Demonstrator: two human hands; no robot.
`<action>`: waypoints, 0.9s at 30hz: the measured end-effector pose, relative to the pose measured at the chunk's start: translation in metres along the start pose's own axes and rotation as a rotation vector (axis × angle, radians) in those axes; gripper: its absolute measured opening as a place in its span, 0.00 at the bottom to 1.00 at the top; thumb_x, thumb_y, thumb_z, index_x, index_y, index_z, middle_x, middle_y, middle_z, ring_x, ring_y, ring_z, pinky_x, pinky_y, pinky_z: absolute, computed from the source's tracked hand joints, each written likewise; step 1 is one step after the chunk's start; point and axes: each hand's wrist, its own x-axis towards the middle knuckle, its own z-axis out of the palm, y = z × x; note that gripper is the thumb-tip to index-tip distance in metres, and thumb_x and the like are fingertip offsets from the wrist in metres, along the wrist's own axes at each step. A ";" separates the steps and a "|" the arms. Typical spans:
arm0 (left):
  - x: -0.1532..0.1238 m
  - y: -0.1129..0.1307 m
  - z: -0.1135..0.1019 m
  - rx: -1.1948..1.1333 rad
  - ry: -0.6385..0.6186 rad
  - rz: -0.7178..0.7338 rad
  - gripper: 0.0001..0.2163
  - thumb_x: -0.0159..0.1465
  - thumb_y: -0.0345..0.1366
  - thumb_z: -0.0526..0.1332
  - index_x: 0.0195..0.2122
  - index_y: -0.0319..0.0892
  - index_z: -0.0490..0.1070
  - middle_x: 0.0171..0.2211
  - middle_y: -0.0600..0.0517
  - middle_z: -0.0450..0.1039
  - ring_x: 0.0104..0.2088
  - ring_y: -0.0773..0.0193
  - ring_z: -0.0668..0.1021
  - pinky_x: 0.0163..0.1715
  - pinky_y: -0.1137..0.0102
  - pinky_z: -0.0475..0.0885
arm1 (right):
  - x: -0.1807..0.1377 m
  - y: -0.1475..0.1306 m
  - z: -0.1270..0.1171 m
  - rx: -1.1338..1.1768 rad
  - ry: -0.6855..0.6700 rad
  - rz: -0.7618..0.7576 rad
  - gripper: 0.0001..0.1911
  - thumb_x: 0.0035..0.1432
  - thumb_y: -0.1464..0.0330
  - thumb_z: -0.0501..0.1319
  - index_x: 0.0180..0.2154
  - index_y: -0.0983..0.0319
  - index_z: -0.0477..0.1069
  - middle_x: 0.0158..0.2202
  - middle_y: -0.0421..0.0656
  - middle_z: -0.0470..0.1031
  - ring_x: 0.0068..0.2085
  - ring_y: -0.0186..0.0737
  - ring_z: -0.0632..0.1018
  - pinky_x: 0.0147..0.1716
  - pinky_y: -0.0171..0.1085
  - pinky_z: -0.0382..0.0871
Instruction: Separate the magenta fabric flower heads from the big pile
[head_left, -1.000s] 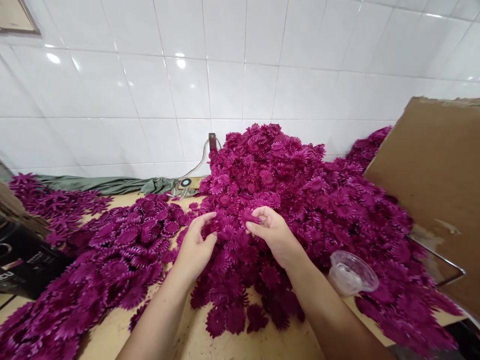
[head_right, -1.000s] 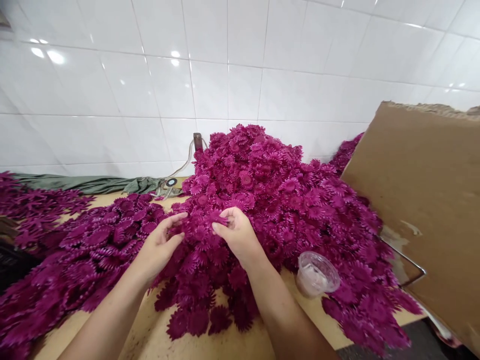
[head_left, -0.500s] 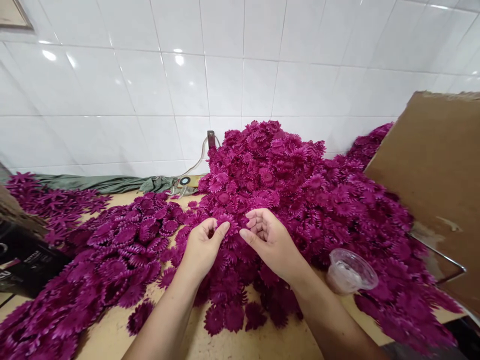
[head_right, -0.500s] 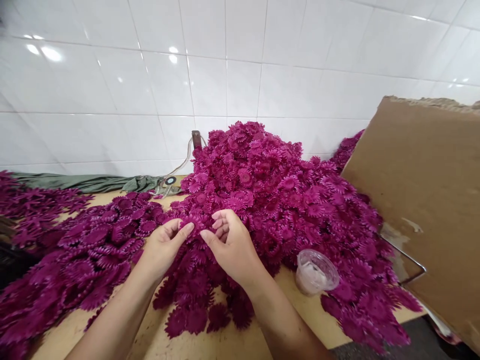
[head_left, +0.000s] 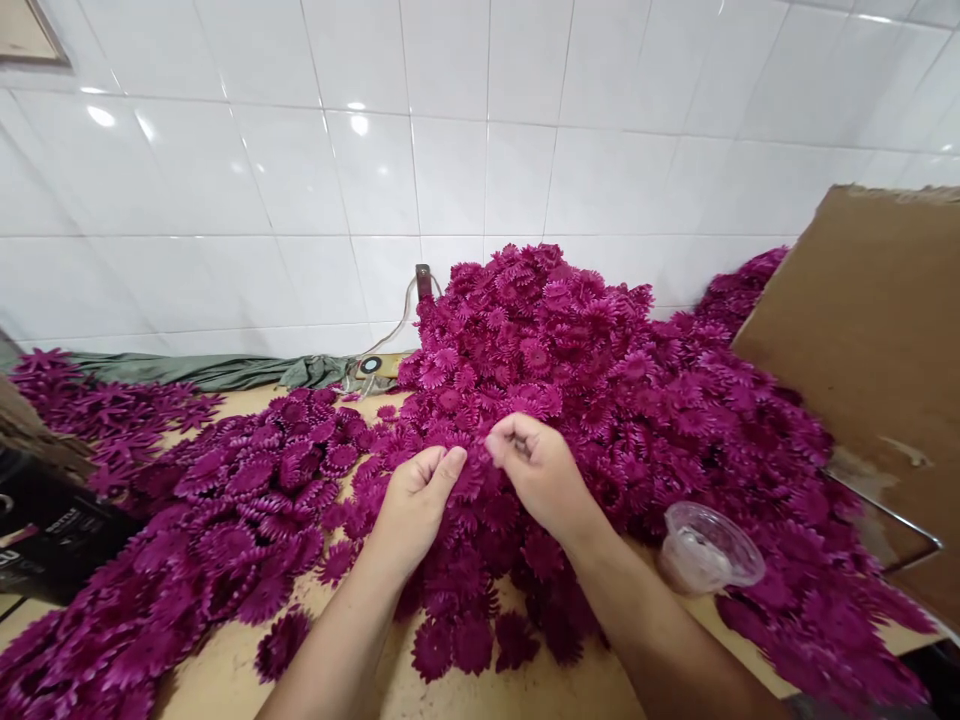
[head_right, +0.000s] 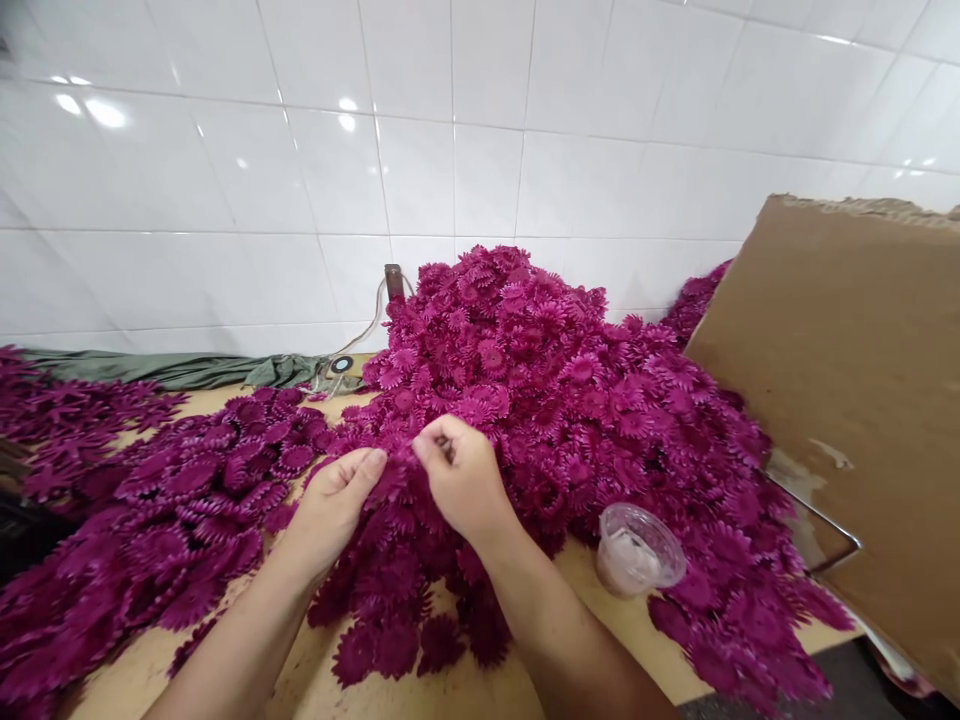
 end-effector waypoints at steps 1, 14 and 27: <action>0.001 -0.001 -0.001 0.015 0.027 0.012 0.21 0.51 0.54 0.56 0.16 0.42 0.53 0.16 0.61 0.49 0.18 0.73 0.56 0.19 0.76 0.56 | 0.006 0.002 -0.006 -0.011 0.089 -0.002 0.07 0.47 0.66 0.54 0.22 0.62 0.62 0.17 0.34 0.59 0.20 0.29 0.61 0.21 0.31 0.55; 0.021 0.001 -0.006 0.305 0.111 0.246 0.10 0.56 0.37 0.54 0.35 0.40 0.71 0.37 0.47 0.74 0.40 0.59 0.74 0.46 0.63 0.65 | 0.028 0.008 -0.024 -0.027 0.041 0.060 0.18 0.49 0.55 0.53 0.18 0.61 0.59 0.14 0.35 0.59 0.18 0.29 0.61 0.20 0.32 0.56; 0.014 0.008 0.010 0.140 0.112 0.140 0.07 0.53 0.35 0.56 0.20 0.42 0.62 0.17 0.60 0.61 0.20 0.70 0.65 0.23 0.75 0.62 | -0.002 -0.004 0.008 -0.043 -0.348 -0.024 0.19 0.53 0.55 0.52 0.19 0.61 0.56 0.18 0.34 0.54 0.22 0.29 0.58 0.22 0.31 0.54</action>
